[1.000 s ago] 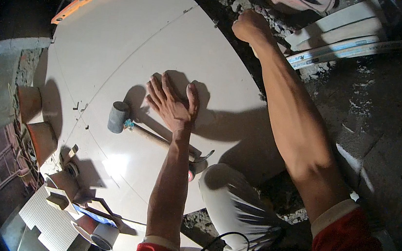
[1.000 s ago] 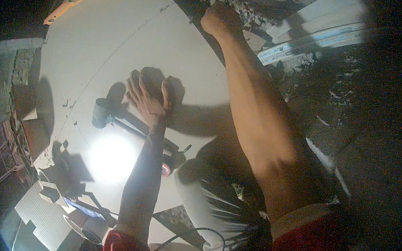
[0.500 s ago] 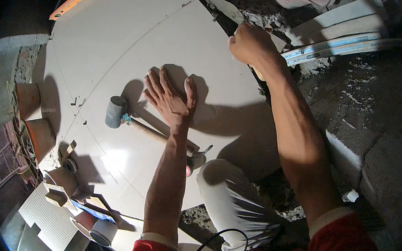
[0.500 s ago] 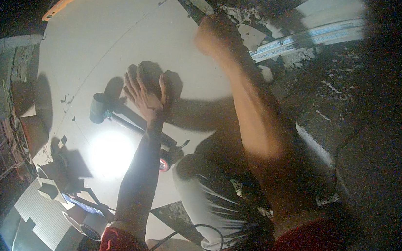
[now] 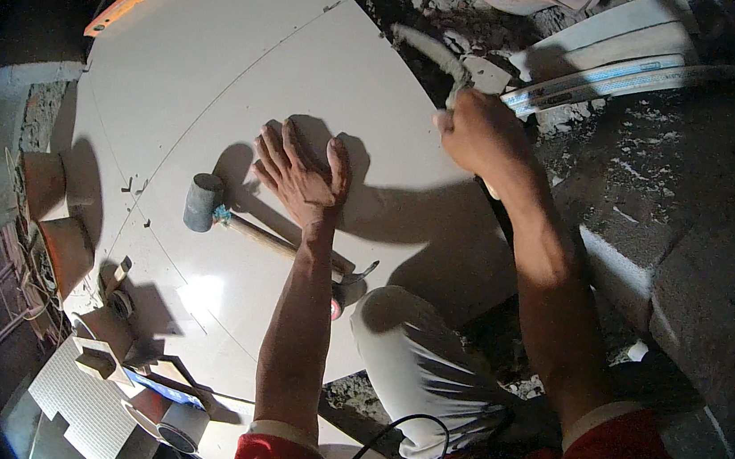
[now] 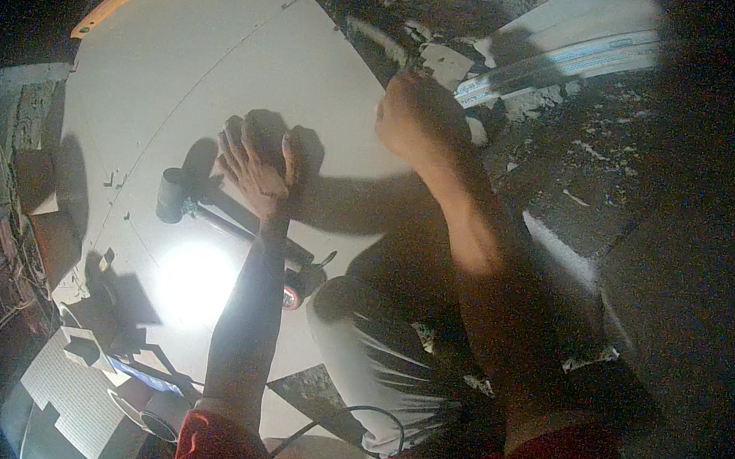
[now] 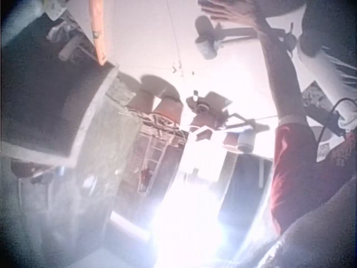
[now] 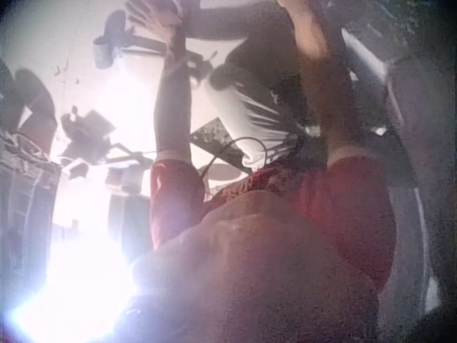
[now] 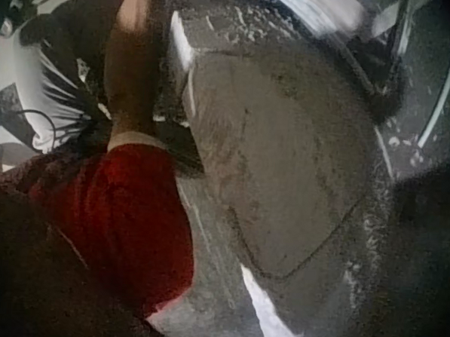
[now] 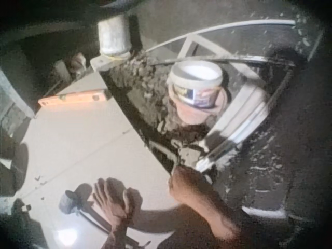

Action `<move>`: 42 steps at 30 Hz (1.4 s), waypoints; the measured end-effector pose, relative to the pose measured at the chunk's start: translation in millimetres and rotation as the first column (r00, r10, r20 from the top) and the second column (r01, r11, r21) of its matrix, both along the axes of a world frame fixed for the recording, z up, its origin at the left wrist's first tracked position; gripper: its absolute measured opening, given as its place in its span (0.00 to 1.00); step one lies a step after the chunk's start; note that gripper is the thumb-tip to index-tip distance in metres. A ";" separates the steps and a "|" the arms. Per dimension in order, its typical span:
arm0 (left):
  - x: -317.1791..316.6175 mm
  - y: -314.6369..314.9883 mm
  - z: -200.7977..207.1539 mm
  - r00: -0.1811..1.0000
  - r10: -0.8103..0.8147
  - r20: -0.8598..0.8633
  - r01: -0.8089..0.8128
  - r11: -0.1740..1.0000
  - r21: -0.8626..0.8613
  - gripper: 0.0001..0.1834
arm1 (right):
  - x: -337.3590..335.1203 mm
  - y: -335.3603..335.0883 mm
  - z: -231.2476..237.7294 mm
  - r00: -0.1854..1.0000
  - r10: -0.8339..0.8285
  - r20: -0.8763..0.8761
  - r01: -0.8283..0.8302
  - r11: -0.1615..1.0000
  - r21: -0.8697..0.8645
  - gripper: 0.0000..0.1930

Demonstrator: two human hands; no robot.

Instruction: The person measures a floor area, spreads cement with a trowel, and places a large white tile onto the prepared surface. They adjust the tile position and continue spreading cement around the edges.

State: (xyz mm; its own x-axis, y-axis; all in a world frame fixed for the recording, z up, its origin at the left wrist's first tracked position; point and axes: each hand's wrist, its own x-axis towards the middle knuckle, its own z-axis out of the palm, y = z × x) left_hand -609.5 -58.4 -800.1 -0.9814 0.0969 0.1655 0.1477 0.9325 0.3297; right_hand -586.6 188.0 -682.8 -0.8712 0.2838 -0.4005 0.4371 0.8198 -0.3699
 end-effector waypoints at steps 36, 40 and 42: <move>-1.3 -0.1 -1.3 1.000 -0.009 -0.016 0.009 1.000 0.005 0.44 | -48.0 -22.3 -44.5 0.931 -0.289 -0.223 0.264 0.955 -0.136 0.26; -1.0 0.3 -2.9 0.999 -0.017 -0.029 0.017 1.000 -0.009 0.44 | -68.3 -10.7 -39.9 0.954 -0.231 -0.194 0.183 0.955 -0.234 0.25; -1.6 0.8 -3.4 0.999 -0.017 -0.027 0.017 1.000 -0.005 0.44 | -80.7 -9.5 -39.7 0.967 -0.156 -0.203 0.106 0.966 -0.236 0.23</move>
State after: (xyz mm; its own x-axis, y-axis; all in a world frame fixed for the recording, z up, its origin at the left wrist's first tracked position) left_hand -611.1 -57.6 -803.5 -0.9749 0.1141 0.1913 0.1720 0.9313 0.3212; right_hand -667.2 178.4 -722.4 -0.9052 0.3275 -0.2708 0.4238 0.6476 -0.6333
